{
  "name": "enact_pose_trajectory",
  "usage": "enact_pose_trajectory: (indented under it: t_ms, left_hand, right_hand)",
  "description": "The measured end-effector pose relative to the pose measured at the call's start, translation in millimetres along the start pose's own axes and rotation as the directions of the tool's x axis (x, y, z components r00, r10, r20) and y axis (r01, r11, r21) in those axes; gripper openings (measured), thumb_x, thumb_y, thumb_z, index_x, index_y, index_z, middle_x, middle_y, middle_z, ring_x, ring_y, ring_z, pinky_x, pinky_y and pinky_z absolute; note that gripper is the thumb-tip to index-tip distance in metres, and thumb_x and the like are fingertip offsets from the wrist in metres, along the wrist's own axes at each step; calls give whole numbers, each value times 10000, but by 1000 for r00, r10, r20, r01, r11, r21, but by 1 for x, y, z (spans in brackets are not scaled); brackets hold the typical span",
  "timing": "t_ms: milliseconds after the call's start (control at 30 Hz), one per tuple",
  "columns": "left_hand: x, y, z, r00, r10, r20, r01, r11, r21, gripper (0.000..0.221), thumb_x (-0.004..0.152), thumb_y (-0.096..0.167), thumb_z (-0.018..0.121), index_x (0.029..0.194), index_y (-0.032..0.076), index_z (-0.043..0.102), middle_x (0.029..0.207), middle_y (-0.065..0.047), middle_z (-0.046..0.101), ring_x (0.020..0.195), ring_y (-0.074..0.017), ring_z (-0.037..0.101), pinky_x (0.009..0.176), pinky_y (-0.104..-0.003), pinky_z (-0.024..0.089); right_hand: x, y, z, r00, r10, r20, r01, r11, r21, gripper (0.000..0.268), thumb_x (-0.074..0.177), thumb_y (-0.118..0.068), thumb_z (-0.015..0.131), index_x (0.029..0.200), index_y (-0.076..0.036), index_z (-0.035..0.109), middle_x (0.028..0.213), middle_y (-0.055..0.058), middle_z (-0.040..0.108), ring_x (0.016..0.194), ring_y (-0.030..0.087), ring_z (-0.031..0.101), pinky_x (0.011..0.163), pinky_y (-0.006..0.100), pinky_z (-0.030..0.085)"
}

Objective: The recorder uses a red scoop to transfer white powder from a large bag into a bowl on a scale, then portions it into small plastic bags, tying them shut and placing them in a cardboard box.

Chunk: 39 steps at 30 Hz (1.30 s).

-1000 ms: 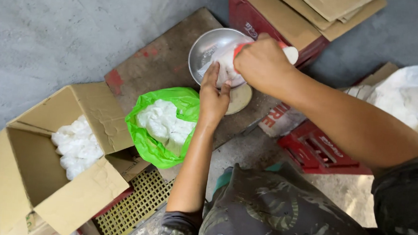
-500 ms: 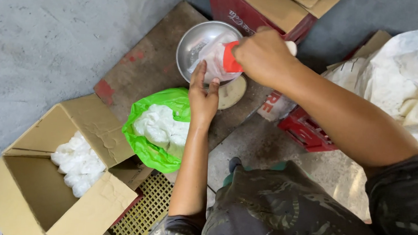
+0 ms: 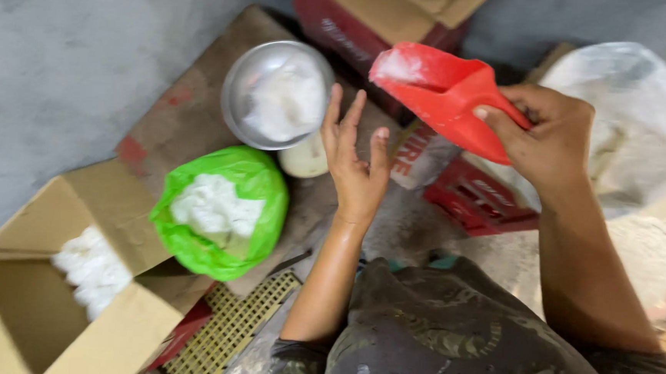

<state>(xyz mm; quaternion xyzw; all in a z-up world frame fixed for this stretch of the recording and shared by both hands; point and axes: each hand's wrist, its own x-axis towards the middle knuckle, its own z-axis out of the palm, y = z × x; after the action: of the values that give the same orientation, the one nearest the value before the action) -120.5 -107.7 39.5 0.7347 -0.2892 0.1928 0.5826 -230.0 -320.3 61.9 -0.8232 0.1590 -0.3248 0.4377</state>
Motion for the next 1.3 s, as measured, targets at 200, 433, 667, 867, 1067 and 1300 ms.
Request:
enact_pose_trajectory:
  t_ms: [200,433,667,867,1067,1300]
  left_hand:
    - [-38,14,93,989,-42,139,58,992,-111,475,1023,186,670,1482,149,554,1655,-183,394,1540,-360,418,1258,-424,416]
    - [-88,5,179,959,-22,282,31,999,-25,540,937,150,742,1452,142,580,1628,-200,431,1508,-388,441,1264,-458,364]
    - [-85,-1,177,969,-9,248,13,1000,-15,555,904,148,767,1432,139,596,1619,-187,449,1472,-408,487,1238,-461,414]
    - [-50,-1,110,982,-150,116,140,986,93,511,917,158,754,1408,140,615,1623,-205,426,1471,-415,464,1164,-451,454]
    - [-29,-36,24,986,-126,-109,155,935,319,510,921,119,751,1413,122,617,1611,-225,407,1477,-430,412,1214,-507,364]
    - [3,-76,-49,972,-94,-214,175,899,402,551,891,86,743,1419,146,596,1592,-268,379,1435,-468,414,1183,-504,366]
  right_hand:
    - [-33,109,-96,991,54,-121,-48,997,59,126,1045,-41,823,1117,33,750,970,54,744,843,62,663,775,207,515]
    - [-71,203,-164,968,208,-141,-209,978,12,166,1055,-37,804,1177,52,735,981,55,740,837,67,673,763,193,529]
    - [-49,206,-142,990,48,-129,-95,919,-382,286,940,-94,881,1171,3,742,1074,158,704,878,180,681,739,283,544]
    - [-7,185,-67,1000,13,14,-12,995,-96,290,963,-98,813,1245,-62,754,1192,106,701,1036,181,681,865,311,572]
    - [29,79,41,916,-313,251,315,948,33,298,882,-158,845,1164,-99,770,1113,110,695,1009,244,666,849,359,554]
    - [74,10,155,875,-207,437,239,971,-20,318,817,-204,850,1115,-120,778,1152,113,674,813,296,658,726,377,542]
